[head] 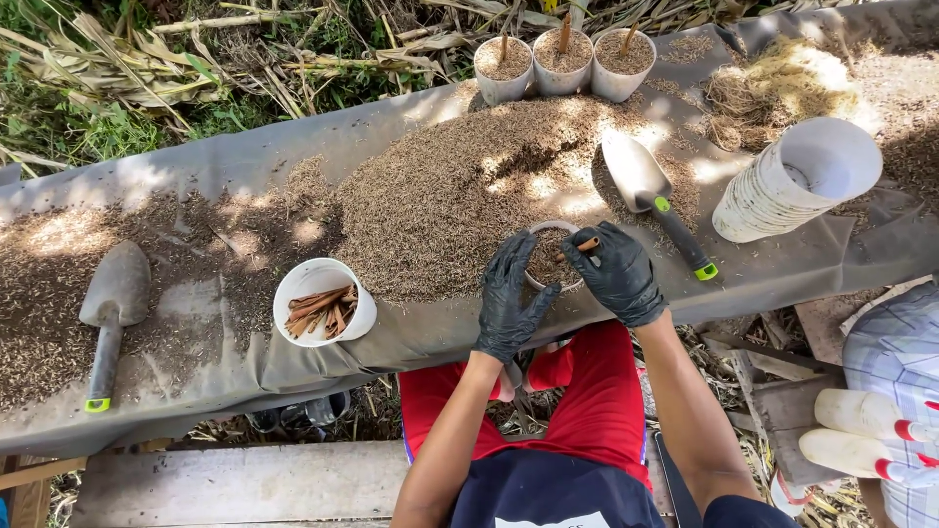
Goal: Filling a small plastic cup with soil substrate using a hand trowel and leveling it by hand.
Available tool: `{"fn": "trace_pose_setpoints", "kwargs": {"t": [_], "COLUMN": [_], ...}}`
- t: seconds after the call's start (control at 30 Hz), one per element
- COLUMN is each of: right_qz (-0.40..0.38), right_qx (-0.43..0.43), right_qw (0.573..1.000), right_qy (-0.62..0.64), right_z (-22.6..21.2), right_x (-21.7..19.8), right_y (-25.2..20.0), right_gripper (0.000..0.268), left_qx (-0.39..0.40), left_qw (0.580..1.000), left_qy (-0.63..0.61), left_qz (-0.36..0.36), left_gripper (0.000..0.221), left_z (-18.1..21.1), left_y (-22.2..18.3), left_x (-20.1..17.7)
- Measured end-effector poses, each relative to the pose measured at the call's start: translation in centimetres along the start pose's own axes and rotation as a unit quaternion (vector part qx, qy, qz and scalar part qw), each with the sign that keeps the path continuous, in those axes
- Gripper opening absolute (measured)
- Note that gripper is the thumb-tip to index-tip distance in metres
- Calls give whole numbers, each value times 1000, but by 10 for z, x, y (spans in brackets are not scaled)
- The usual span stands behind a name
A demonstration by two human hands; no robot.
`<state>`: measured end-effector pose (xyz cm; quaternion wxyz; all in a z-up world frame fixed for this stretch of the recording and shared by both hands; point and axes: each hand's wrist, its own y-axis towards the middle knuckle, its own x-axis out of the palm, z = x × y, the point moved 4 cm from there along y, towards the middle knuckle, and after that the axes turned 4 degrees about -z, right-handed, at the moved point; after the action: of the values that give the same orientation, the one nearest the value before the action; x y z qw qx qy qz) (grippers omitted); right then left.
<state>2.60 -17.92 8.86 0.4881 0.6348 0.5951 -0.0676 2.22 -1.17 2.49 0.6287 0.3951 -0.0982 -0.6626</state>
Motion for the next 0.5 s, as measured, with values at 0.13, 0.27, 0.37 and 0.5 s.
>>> {"fn": "trace_pose_setpoints", "kwargs": {"t": [0.13, 0.27, 0.37, 0.5], "right_qz": [-6, -37, -53, -69], "right_qx": [-3, -6, 0, 9], "right_qw": [998, 998, 997, 997], "right_qy": [-55, -56, -55, -42], "right_z": [16, 11, 9, 16], "right_x": [15, 14, 17, 26], "right_y": [-4, 1, 0, 3], "right_gripper": [13, 16, 17, 21], "left_qx": [2, 5, 5, 1], "left_qw": [1000, 1000, 1000, 1000], "left_qy": [-4, 0, -4, 0], "left_qz": [1, 1, 1, -1], "left_gripper": [69, 69, 70, 70], "left_z": [1, -1, 0, 0], "left_y": [0, 0, -1, -1], "left_x": [-1, -1, -1, -1]}}
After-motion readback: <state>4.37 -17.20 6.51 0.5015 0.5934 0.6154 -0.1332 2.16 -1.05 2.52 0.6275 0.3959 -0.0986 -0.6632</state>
